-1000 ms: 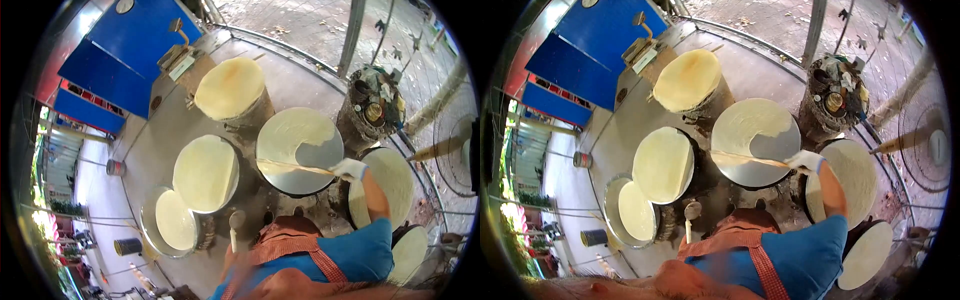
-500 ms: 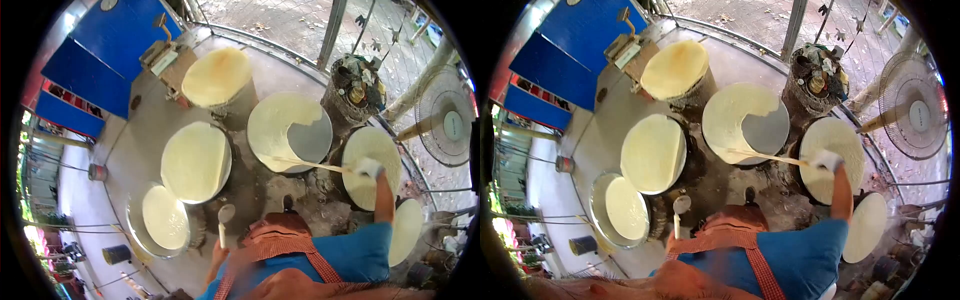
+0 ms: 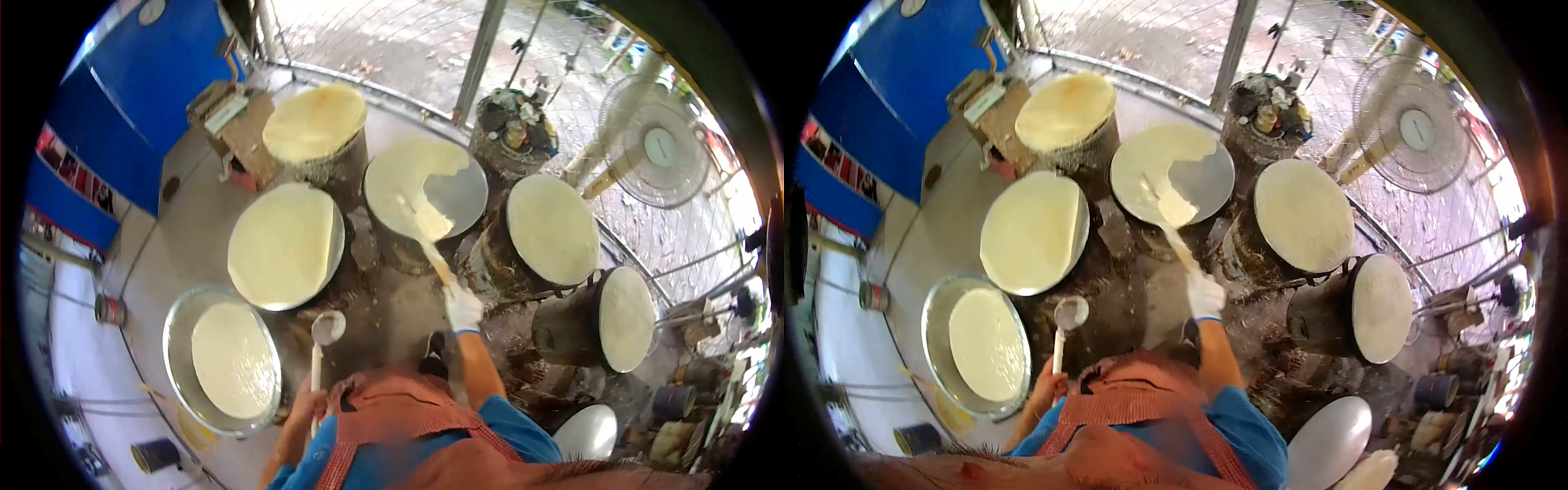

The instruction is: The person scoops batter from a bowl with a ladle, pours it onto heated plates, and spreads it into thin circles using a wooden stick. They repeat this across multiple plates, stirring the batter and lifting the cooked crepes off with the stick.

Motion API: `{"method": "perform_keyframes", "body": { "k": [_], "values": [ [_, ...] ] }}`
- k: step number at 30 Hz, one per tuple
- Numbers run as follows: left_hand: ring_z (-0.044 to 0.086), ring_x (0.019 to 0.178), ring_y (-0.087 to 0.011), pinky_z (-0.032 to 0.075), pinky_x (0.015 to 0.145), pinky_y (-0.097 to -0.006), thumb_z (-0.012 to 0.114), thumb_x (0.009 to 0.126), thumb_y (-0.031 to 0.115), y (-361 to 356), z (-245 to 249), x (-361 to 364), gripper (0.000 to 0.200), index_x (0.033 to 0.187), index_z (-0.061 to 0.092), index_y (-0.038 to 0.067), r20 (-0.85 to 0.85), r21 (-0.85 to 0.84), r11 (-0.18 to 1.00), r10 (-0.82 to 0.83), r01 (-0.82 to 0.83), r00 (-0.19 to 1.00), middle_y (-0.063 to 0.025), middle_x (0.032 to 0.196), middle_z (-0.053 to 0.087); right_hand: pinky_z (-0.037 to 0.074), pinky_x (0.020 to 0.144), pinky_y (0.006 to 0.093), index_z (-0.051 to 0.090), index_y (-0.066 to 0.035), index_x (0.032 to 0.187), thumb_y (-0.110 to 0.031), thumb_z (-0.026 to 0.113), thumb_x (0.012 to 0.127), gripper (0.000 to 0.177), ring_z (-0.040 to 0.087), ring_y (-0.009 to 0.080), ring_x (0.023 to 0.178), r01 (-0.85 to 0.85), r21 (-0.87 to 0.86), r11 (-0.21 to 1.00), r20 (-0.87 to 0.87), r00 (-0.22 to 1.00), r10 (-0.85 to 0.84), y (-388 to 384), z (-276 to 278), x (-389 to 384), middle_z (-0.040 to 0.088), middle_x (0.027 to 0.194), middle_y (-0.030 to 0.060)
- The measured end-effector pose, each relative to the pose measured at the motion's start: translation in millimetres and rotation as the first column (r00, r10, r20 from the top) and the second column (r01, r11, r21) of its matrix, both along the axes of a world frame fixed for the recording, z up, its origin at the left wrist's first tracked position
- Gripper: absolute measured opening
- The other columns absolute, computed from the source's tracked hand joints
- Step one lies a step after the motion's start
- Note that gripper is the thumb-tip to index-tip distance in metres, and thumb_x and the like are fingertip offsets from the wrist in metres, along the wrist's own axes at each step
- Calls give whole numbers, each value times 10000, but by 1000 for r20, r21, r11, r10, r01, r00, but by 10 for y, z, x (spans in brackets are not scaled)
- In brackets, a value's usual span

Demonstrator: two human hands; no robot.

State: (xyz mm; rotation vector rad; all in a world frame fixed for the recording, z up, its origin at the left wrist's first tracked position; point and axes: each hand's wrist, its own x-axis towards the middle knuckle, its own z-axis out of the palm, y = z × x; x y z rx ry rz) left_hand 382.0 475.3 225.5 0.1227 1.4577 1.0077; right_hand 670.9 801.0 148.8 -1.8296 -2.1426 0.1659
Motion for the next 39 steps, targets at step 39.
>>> {"method": "perform_keyframes", "body": {
  "k": [39],
  "values": [
    [352,459,-80,293,355,-217,516,842,59,784,-11,462,513,1307,349,198,519,62,978,139,-199,844,-3,625,383,481,662,434,665,-172,1017,-438,509,868,343,632,335,775,14,-136,991,-414,908,-70,1670,377,335,653,853,175]
  ]
}}
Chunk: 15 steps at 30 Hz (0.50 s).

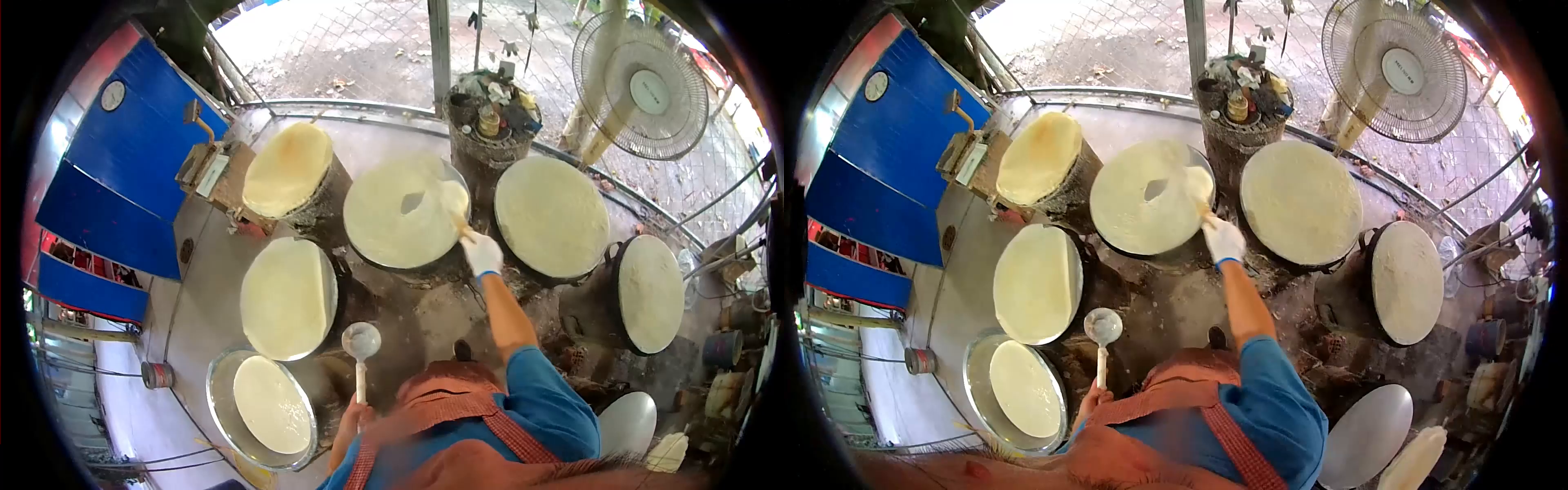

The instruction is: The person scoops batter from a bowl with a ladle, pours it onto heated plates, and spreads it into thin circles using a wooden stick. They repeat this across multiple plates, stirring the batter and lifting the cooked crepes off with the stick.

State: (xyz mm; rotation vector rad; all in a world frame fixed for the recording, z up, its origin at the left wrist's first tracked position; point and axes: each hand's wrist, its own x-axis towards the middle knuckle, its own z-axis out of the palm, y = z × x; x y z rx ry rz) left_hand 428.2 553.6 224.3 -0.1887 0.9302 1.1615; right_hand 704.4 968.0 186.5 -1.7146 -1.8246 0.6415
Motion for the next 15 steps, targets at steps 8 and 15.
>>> {"method": "perform_keyframes", "body": {
  "k": [8,15],
  "values": [
    [357,478,-84,324,391,-220,489,882,66,306,-18,191,565,1389,302,233,105,32,999,22,-26,994,-1,637,366,493,726,418,670,-235,1063,-493,492,863,372,635,331,828,35,-59,998,-110,993,-42,-45,-258,432,659,912,161],
    [350,449,-84,307,366,-215,486,861,52,333,-44,265,562,1368,321,234,-45,-66,997,27,-30,999,-2,633,375,469,610,322,673,-47,1018,-292,615,788,341,623,190,645,-13,-77,997,-581,813,-34,1048,4,101,691,804,142]
  ]
}}
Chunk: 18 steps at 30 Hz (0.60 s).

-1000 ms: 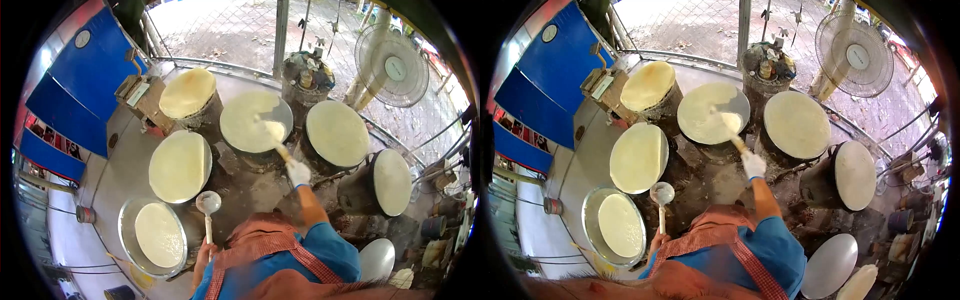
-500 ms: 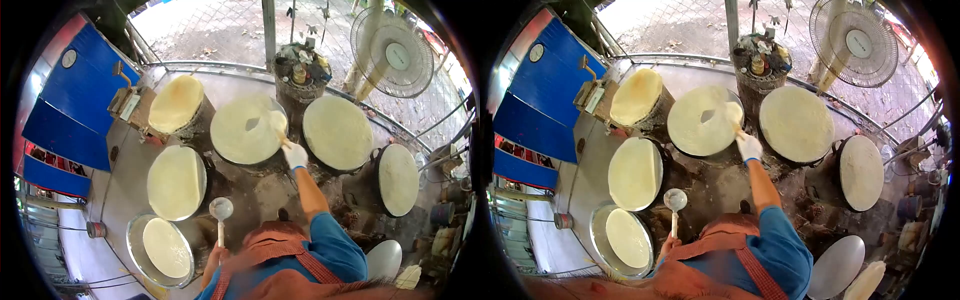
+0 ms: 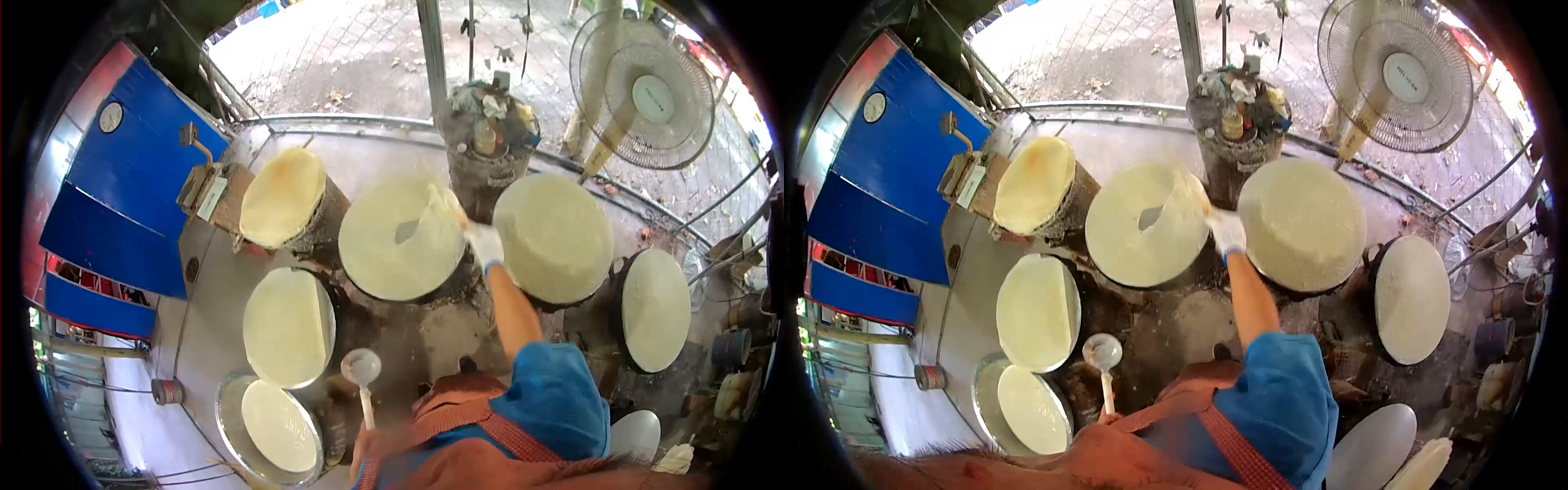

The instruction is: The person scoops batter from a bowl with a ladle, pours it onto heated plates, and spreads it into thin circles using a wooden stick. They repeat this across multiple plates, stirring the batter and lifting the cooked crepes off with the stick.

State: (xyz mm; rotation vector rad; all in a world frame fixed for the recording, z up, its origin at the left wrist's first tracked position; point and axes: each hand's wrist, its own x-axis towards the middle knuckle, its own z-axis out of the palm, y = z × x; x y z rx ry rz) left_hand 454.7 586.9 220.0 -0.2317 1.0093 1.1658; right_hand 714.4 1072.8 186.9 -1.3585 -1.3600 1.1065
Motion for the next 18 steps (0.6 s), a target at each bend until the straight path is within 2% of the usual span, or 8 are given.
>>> {"method": "perform_keyframes", "body": {
  "k": [1,2,6,7,8,10,14,18],
  "values": [
    [349,448,-84,308,367,-215,484,864,53,-13,-70,-18,563,1371,320,235,-34,-11,1000,5,-5,999,-2,632,375,462,571,312,689,-55,1035,-246,631,779,325,586,136,589,18,-66,998,-167,986,-29,-203,-384,-60,696,770,93],
    [348,447,-84,308,368,-215,483,867,53,-50,-132,-41,563,1374,318,236,-92,-45,999,15,-19,996,-2,631,374,460,558,306,694,-62,1050,-210,649,758,331,545,102,548,-4,-460,888,-158,985,-77,-554,-106,-148,689,763,62],
    [323,425,-80,314,380,-229,464,895,62,-139,-87,-141,534,1377,327,245,-102,-64,997,38,-44,994,4,606,352,445,839,299,682,-96,1049,-228,640,760,321,632,242,921,-270,12,963,379,892,246,-929,-90,-255,672,978,147],
    [316,421,-75,308,380,-225,457,898,59,-190,22,-154,531,1379,327,243,-109,-21,999,23,-25,994,11,598,348,480,709,311,696,-90,1031,-215,644,769,295,633,209,741,-213,255,943,264,954,144,-870,-319,-55,696,848,118],
    [310,418,-70,303,380,-221,451,902,56,-174,75,-235,528,1380,326,242,-127,39,999,2,3,992,17,590,343,454,546,295,704,-94,1018,-195,646,784,261,558,149,561,-25,-238,971,-188,982,-21,-835,-122,78,636,706,41],
    [307,420,-63,283,365,-211,449,904,57,-267,34,-339,501,1360,353,242,-170,17,1000,19,-17,985,25,579,330,379,444,265,706,-105,1003,-175,644,795,228,456,94,463,25,-368,930,-412,892,-187,-952,-329,190,549,656,-25],
    [300,422,-54,244,335,-198,439,912,63,-217,25,-403,477,1343,372,256,34,2,995,104,-104,994,34,574,326,446,881,253,677,-4,1040,-159,702,784,299,611,141,960,-155,-303,940,-455,891,0,-1581,-498,-281,677,1049,100],
    [291,393,-65,254,322,-217,422,943,175,-351,-540,-652,157,808,497,146,158,34,994,97,-103,983,50,544,318,457,869,290,647,-45,1116,-226,704,781,385,643,212,954,-44,-69,997,-52,998,41,-1146,-446,95,687,1007,141]
  ]
}}
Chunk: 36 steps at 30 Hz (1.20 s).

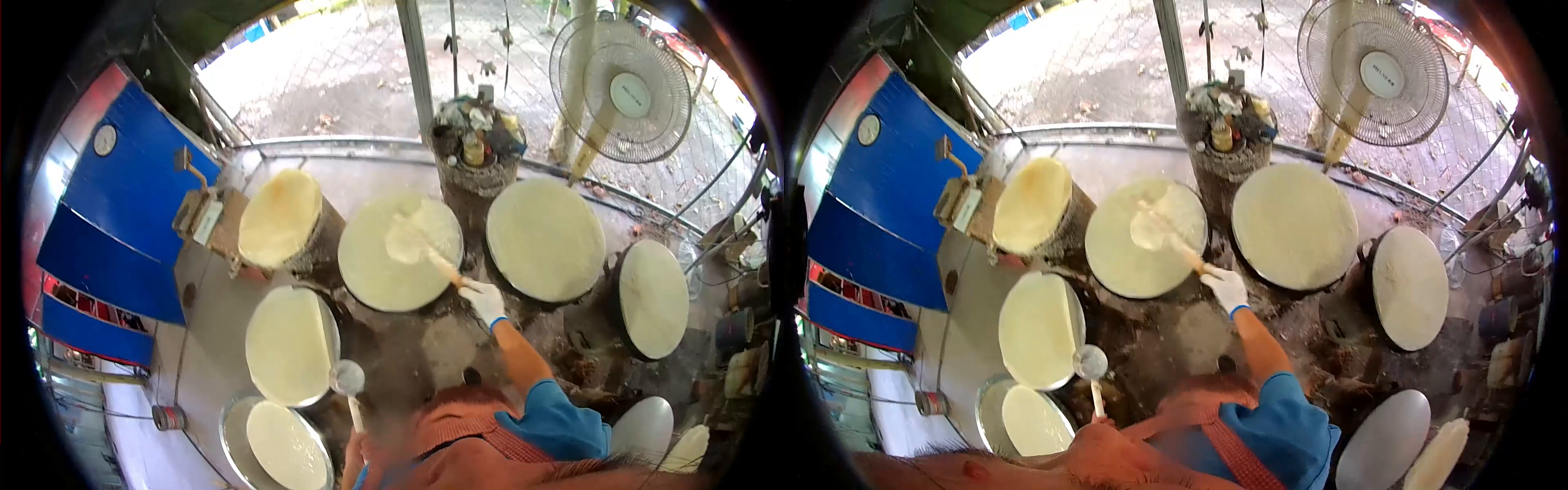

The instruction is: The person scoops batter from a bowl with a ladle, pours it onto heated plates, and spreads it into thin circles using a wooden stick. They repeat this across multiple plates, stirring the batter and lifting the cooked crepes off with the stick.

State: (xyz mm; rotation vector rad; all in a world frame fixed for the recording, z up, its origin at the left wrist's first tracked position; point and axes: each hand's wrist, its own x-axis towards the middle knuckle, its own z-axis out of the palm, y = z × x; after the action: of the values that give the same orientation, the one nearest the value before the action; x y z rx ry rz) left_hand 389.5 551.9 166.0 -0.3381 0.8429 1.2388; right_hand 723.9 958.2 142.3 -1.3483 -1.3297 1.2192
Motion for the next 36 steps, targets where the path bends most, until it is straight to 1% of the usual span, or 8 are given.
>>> {"method": "perform_keyframes", "body": {
  "k": [3,6,12,24,27,30,32,36],
  "values": [
    [297,383,-73,258,324,-224,427,943,228,384,-120,-176,241,713,420,158,70,53,995,-90,86,994,49,523,314,507,690,409,634,-206,1146,-357,564,850,339,633,369,793,124,146,982,537,823,-184,566,319,126,656,873,218],
    [302,373,-81,261,326,-231,431,943,281,457,26,-138,355,617,343,170,157,49,989,-147,141,977,47,502,311,499,569,433,645,-266,1114,-414,565,850,313,631,342,647,-218,232,948,854,512,-92,617,449,-58,633,714,172],
    [311,405,-64,297,348,-207,441,958,190,1710,331,-170,216,1137,563,183,113,157,987,-32,14,993,35,542,321,463,466,428,611,-302,1115,-409,546,855,288,591,282,509,-326,245,913,903,420,-93,445,462,375,585,620,80],
    [351,420,-136,282,349,-291,511,826,45,3476,627,705,273,990,327,162,-472,80,994,-29,76,881,-22,601,337,483,509,459,590,-265,1168,-459,547,846,378,615,311,552,-204,182,962,960,248,-129,-541,340,329,620,672,123],
    [362,417,-129,296,362,-290,517,837,67,3605,357,918,247,913,297,152,-276,30,995,-86,99,957,-20,575,351,476,519,465,620,-281,1119,-468,550,843,341,604,333,552,-203,193,960,875,479,-75,-864,100,-43,619,673,138],
    [327,384,-128,263,334,-284,486,908,180,3134,701,580,141,948,351,178,422,70,994,-110,88,900,7,520,299,456,489,436,655,-283,1076,-411,605,820,291,581,311,520,-204,336,919,800,577,-164,-1034,380,-97,564,579,106],
    [297,360,-121,232,311,-268,460,942,229,2370,904,508,113,1016,375,227,-288,288,936,-118,203,950,16,519,293,435,465,382,658,-240,1111,-343,673,779,348,546,252,477,-259,507,822,748,605,-271,-1206,591,23,523,556,65],
    [294,359,-95,233,304,-241,471,958,266,1678,967,458,220,1153,416,351,-133,12,984,-177,180,975,24,541,336,414,472,335,649,-148,1143,-298,733,727,450,505,202,462,-327,581,745,700,668,-253,-1487,600,-31,490,560,34]
  ]
}}
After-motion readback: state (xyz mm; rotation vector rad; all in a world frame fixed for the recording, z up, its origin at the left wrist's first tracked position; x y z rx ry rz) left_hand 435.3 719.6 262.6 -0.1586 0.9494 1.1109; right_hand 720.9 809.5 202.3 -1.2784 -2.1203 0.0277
